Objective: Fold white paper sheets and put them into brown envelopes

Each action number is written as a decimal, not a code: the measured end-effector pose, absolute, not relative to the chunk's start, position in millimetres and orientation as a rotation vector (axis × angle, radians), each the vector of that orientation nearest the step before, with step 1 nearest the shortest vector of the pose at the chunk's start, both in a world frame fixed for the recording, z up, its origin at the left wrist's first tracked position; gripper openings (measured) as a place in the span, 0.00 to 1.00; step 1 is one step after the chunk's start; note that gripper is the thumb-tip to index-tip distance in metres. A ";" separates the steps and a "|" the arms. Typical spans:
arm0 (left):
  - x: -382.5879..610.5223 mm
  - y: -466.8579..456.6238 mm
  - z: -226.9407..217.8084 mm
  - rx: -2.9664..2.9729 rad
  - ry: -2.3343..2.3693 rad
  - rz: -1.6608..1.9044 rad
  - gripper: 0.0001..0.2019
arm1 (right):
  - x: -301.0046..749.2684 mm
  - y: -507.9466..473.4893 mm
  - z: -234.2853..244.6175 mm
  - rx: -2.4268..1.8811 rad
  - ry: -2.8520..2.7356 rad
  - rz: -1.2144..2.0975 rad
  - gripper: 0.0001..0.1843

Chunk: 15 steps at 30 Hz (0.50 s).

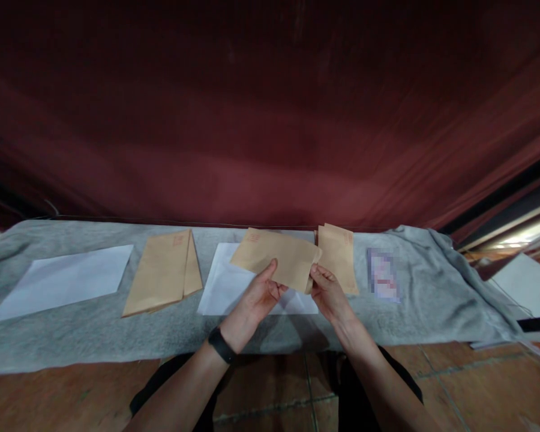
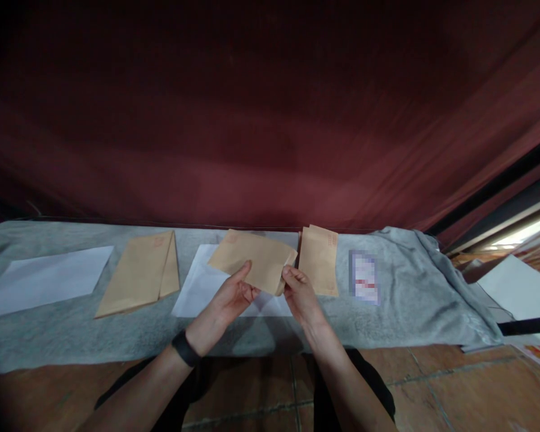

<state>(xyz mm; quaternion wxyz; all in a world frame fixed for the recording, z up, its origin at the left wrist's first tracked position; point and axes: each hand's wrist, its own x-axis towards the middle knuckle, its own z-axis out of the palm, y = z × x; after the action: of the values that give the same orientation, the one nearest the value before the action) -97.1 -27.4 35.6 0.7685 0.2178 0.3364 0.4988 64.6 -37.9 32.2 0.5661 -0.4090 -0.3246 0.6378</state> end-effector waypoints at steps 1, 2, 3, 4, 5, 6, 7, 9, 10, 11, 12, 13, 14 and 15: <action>-96.6 -27.5 34.9 0.469 0.720 1.080 0.25 | 64.3 -37.6 32.4 -0.967 -0.765 1.502 0.20; -96.0 -27.4 34.1 0.462 0.716 1.086 0.25 | 63.9 -37.4 32.5 -0.974 -0.771 1.504 0.20; -95.6 -27.1 33.4 0.451 0.716 1.104 0.25 | 63.3 -37.4 32.6 -0.983 -0.780 1.504 0.20; -95.7 -26.3 32.9 0.434 0.722 1.134 0.24 | 62.5 -37.5 32.5 -0.993 -0.788 1.501 0.20; -96.7 -25.0 32.7 0.417 0.734 1.180 0.24 | 61.5 -37.9 32.2 -1.003 -0.791 1.491 0.19; -99.1 -23.0 33.0 0.402 0.755 1.239 0.24 | 60.3 -38.6 31.7 -1.014 -0.786 1.474 0.18; -103.4 -20.2 34.0 0.391 0.785 1.296 0.23 | 58.9 -39.6 30.8 -1.022 -0.776 1.455 0.17; -119.8 -12.3 38.2 0.385 0.877 1.390 0.20 | 56.3 -42.0 28.3 -1.030 -0.759 1.433 0.16; -132.8 -7.3 41.5 0.391 0.933 1.400 0.19 | 55.5 -43.2 26.9 -1.030 -0.757 1.433 0.15; -149.3 -2.1 45.5 0.408 0.989 1.405 0.18 | 55.2 -44.2 25.7 -1.033 -0.758 1.435 0.15; -169.5 3.1 50.0 0.427 1.044 1.405 0.17 | 55.7 -44.9 24.8 -1.040 -0.758 1.433 0.14; -193.2 7.7 55.0 0.458 1.113 1.440 0.16 | 57.0 -45.2 24.2 -1.052 -0.754 1.428 0.15; -220.1 11.1 60.1 0.502 1.207 1.499 0.14 | 59.1 -45.1 24.0 -1.063 -0.742 1.422 0.15; -249.5 13.2 65.5 0.565 1.310 1.555 0.13 | 61.8 -44.6 24.2 -1.070 -0.727 1.424 0.16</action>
<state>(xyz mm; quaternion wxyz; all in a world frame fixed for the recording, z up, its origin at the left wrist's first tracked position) -249.5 13.2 65.5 0.4930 0.2329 0.5402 0.6410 61.8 -44.6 24.2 0.5721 -0.4562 -0.3101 0.6070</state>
